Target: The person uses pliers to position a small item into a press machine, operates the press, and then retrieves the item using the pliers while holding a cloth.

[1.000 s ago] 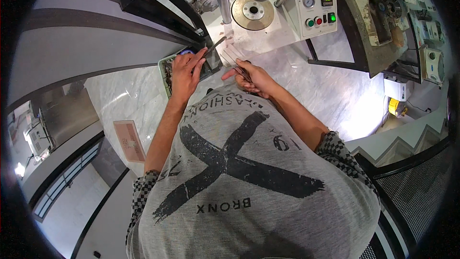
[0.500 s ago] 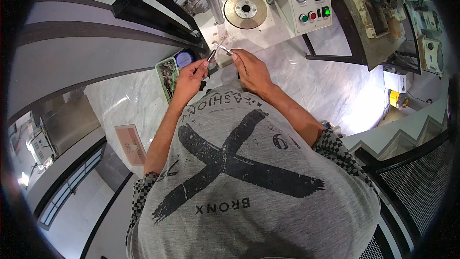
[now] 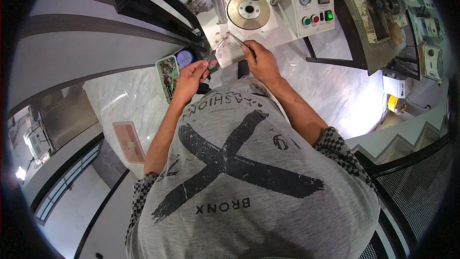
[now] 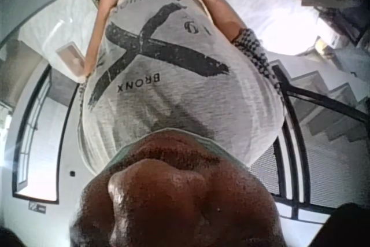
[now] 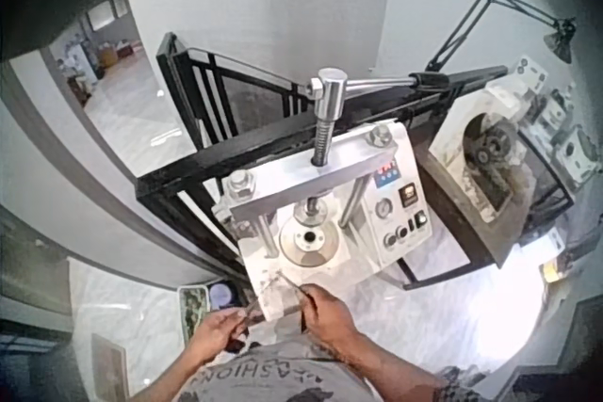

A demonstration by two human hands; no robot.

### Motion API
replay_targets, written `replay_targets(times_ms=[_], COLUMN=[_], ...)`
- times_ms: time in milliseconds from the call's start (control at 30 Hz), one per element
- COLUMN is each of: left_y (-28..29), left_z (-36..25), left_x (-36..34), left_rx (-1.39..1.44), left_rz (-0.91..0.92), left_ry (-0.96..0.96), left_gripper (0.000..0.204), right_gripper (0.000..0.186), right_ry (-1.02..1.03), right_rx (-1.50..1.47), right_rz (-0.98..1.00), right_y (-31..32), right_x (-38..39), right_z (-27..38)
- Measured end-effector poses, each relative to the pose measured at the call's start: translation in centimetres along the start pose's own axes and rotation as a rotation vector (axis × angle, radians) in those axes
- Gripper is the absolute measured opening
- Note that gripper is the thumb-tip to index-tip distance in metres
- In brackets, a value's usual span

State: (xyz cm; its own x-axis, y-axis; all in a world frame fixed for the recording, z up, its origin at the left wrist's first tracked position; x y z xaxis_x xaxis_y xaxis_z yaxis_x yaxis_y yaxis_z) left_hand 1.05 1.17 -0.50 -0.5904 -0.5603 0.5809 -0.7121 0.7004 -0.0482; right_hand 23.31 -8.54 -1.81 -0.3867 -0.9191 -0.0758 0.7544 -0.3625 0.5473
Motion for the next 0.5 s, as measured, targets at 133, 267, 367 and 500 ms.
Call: replay_targets(times_ms=[133,267,367,500], left_y=[0.0,-0.4,-0.5,0.1], left_z=[-0.2,-0.1,0.0,0.7], left_x=[0.2,0.4,0.4,0.2], left_rx=[-0.101,-0.195,-0.190,-0.200], left_rz=[-0.042,-0.115,-0.140,-0.158], left_ry=[-0.019,-0.058,-0.077,-0.104], left_gripper=[0.036,0.034,0.032,0.032], right_gripper=[0.025,0.025,0.025,0.024], right_ry=[0.054,0.154,0.041,0.011], right_rx=[-0.029,0.038,0.036,-0.026], right_rz=[0.075,0.054,0.016,0.034], right_y=[0.4,-0.5,-0.4,0.1], right_x=[0.2,0.5,-0.5,-0.4], right_z=[1.1,0.0,-0.7,0.4])
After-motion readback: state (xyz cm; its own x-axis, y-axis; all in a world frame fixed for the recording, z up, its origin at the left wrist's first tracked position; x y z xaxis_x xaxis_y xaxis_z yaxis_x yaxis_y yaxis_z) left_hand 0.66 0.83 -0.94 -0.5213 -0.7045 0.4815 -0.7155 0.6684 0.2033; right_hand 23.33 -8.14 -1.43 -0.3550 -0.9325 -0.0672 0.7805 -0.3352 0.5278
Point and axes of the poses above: each hand's wrist, its own x-axis away from the middle knuckle, its own y-axis out of the back of the hand, z = x × y, the point moved 1 cm from there along -x, towards the middle knuckle, and after that the axes turned 6 degrees about y, right-handed, at the moved point
